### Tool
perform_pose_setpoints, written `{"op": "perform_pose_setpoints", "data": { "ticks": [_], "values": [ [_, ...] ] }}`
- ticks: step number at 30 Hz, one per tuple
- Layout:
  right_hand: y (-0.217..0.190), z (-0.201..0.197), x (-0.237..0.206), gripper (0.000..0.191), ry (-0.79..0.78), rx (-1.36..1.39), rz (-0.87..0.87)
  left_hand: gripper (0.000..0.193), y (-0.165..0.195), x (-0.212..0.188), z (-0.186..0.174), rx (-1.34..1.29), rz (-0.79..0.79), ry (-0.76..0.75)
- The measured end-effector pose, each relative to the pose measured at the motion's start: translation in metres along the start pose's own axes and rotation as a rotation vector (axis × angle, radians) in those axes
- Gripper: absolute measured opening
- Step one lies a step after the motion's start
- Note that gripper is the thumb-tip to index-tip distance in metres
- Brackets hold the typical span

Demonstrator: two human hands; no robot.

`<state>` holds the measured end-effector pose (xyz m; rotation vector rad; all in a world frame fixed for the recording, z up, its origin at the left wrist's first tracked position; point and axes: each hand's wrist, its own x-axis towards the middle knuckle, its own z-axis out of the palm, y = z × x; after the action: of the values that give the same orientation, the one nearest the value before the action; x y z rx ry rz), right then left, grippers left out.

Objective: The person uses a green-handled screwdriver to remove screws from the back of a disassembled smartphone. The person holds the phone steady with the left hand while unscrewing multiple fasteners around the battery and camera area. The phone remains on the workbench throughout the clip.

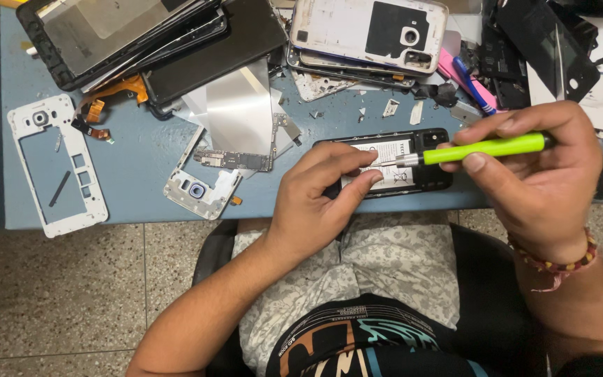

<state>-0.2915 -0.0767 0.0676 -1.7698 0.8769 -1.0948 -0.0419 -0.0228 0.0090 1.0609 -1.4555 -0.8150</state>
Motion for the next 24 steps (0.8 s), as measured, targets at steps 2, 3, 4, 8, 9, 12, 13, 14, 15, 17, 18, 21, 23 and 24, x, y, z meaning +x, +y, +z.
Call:
{"op": "perform_pose_setpoints", "data": {
  "ticks": [2,3,4,8,9,12,13,14,15,17,18,21,23,24],
  "values": [
    [-0.001,-0.001,-0.001,0.029,0.011,0.010,0.004,0.018,0.000,0.000,0.000,-0.005,0.013,-0.003],
    [-0.001,-0.001,-0.001,0.029,0.012,0.010,0.003,0.017,0.000,0.000,0.000,-0.010,0.020,-0.006],
    [-0.001,-0.002,-0.001,0.029,0.006,0.002,-0.004,0.016,0.000,0.000,0.000,-0.017,0.016,-0.009],
    [-0.001,-0.003,-0.002,0.029,-0.010,-0.033,-0.019,0.015,0.000,0.000,0.000,-0.032,0.016,-0.020],
    [-0.002,-0.003,-0.003,0.029,-0.013,-0.044,-0.022,0.015,0.000,0.000,0.000,-0.031,0.018,-0.022],
    [-0.004,-0.004,-0.004,0.029,-0.013,-0.079,-0.032,0.017,0.000,-0.001,-0.002,-0.016,0.040,-0.028],
    [-0.005,-0.004,-0.005,0.029,-0.010,-0.084,-0.034,0.017,0.001,-0.001,-0.002,-0.018,0.039,-0.030],
    [-0.005,-0.004,-0.005,0.029,-0.010,-0.089,-0.036,0.018,0.001,-0.001,-0.002,-0.019,0.037,-0.033],
    [-0.006,-0.004,-0.005,0.029,-0.010,-0.094,-0.038,0.019,0.001,-0.001,-0.002,-0.020,0.036,-0.035],
    [-0.008,-0.004,-0.005,0.029,-0.018,-0.109,-0.045,0.019,0.000,-0.001,-0.003,-0.014,0.047,-0.038],
    [-0.008,-0.005,-0.005,0.028,-0.021,-0.118,-0.050,0.019,0.000,-0.001,-0.003,-0.012,0.053,-0.039],
    [-0.011,-0.004,-0.005,0.028,-0.023,-0.146,-0.056,0.019,0.000,-0.001,-0.003,-0.012,0.055,-0.036],
    [-0.013,-0.003,-0.006,0.028,-0.023,-0.156,-0.056,0.019,0.000,-0.001,-0.003,-0.004,0.061,-0.044],
    [-0.014,-0.003,-0.006,0.029,-0.026,-0.161,-0.060,0.019,0.000,-0.001,-0.003,0.001,0.063,-0.048]
  ]
}}
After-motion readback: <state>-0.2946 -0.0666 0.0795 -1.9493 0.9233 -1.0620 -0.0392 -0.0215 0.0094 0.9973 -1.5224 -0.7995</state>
